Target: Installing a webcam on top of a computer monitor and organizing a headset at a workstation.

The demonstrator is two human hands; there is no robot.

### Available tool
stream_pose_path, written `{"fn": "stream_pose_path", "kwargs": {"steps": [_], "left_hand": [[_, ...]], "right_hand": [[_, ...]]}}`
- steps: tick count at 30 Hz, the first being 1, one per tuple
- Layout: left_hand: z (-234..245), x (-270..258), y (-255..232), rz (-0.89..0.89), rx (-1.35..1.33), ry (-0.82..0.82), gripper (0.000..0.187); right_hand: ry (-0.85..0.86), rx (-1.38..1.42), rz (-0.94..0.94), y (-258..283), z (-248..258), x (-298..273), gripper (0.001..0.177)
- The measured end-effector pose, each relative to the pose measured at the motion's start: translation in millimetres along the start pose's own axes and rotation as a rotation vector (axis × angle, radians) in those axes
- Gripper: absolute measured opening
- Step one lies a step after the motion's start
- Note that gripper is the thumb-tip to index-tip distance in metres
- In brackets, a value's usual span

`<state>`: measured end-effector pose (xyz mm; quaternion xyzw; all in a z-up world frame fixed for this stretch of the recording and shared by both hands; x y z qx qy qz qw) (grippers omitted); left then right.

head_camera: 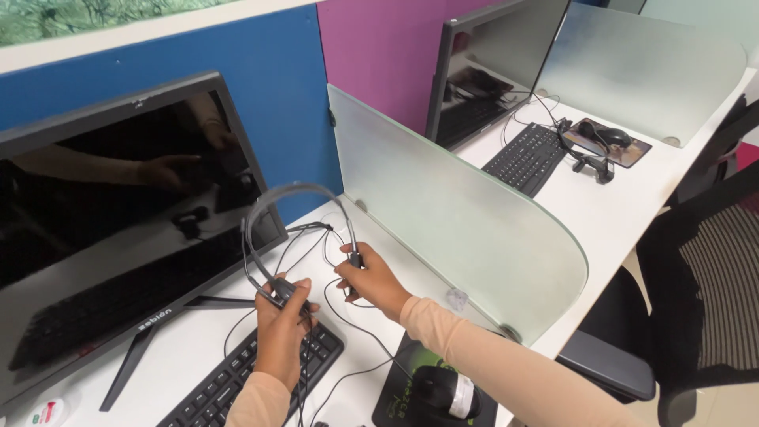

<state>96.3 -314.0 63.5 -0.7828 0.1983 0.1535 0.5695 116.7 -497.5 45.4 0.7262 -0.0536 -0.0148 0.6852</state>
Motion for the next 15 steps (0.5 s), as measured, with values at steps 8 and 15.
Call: {"fn": "stream_pose_path", "kwargs": {"steps": [8,15], "left_hand": [[-33,30,-48,-0.219,-0.037,0.160,0.066],[-88,49,-105,-0.370,-0.146,0.278,0.066]], "right_hand": [[0.000,0.020,0.158,62,14,39,0.044],[-0.017,-0.125,0.334,134,32,87,0.037]]}}
Point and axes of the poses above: each hand's wrist, its own x-axis towards the middle knuckle, its own z-axis out of the back of the hand, y = z × x, the point moved 9 cm from there along x, towards the middle knuckle, and after that the axes turned 11 degrees about z, right-handed, at the moved point
